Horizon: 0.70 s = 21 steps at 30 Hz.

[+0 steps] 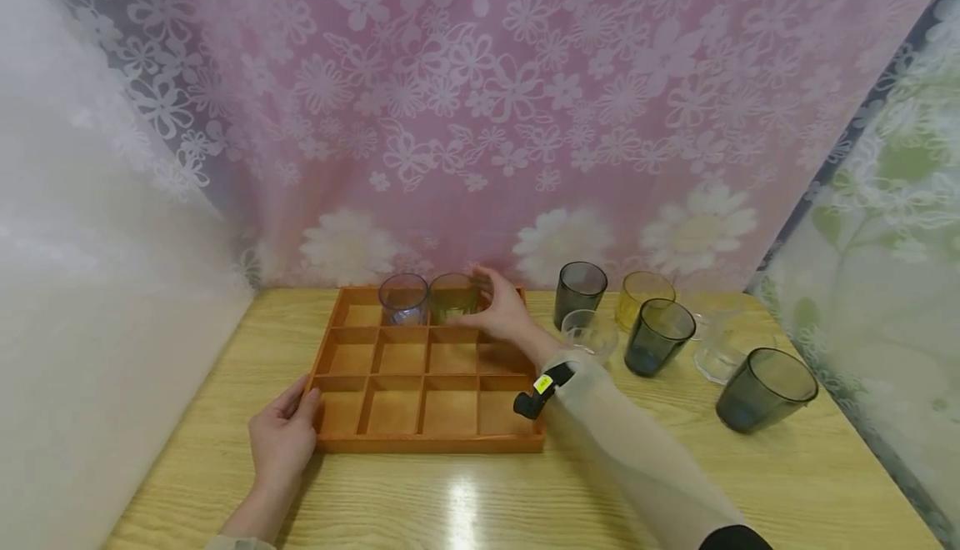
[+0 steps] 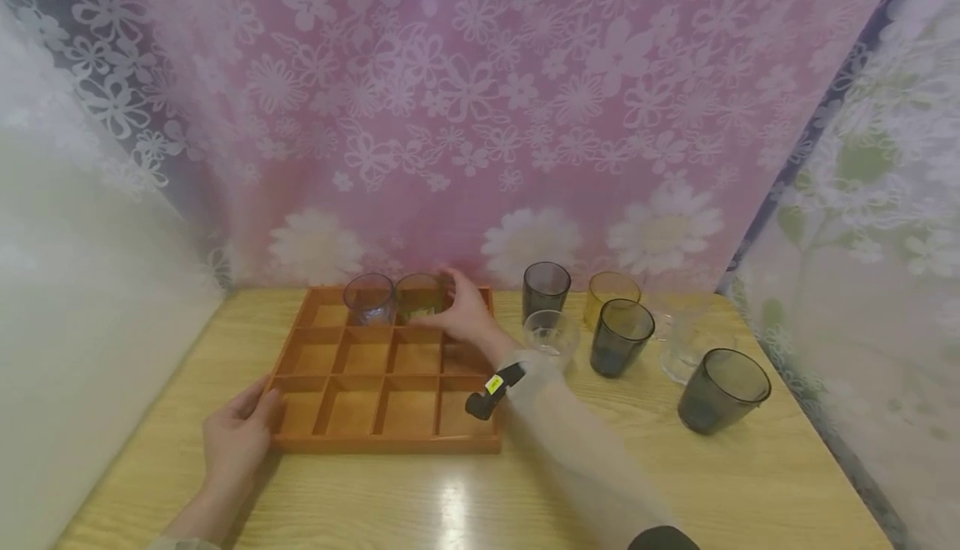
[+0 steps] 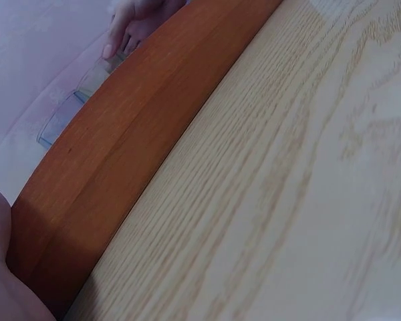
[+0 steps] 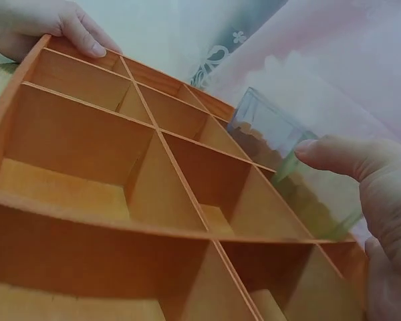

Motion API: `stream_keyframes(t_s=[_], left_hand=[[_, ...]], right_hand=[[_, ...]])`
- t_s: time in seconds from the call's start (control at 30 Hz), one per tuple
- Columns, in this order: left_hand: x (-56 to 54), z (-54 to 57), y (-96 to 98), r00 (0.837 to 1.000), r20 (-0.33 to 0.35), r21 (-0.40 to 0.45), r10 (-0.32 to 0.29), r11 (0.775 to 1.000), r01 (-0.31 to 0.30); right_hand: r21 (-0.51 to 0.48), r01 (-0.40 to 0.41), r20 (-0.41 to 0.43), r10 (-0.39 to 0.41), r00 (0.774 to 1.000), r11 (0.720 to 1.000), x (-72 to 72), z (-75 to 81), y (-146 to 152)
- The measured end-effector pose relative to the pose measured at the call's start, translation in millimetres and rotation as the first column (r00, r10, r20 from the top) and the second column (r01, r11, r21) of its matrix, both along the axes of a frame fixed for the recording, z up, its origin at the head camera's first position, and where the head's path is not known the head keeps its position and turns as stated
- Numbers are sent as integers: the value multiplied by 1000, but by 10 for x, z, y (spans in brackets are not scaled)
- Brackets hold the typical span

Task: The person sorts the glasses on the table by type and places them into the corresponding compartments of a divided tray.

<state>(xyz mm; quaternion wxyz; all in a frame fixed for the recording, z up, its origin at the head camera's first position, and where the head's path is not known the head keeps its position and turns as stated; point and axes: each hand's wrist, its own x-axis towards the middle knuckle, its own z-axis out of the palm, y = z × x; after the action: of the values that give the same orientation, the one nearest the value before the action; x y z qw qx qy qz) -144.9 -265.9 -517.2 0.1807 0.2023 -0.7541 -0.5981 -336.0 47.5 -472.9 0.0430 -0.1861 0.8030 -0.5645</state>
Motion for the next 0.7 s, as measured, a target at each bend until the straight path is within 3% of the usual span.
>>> stream_keyframes(t_s=[0.27, 0.7], left_hand=[[18, 1, 2, 1000, -1, -19, 11, 1000, -11], [27, 1, 15, 1000, 14, -19, 11, 1000, -11]], right_hand=[[-35, -24, 27, 25, 999, 999, 235, 192, 350], [-137, -42, -52, 35, 998, 990, 624, 489, 877]])
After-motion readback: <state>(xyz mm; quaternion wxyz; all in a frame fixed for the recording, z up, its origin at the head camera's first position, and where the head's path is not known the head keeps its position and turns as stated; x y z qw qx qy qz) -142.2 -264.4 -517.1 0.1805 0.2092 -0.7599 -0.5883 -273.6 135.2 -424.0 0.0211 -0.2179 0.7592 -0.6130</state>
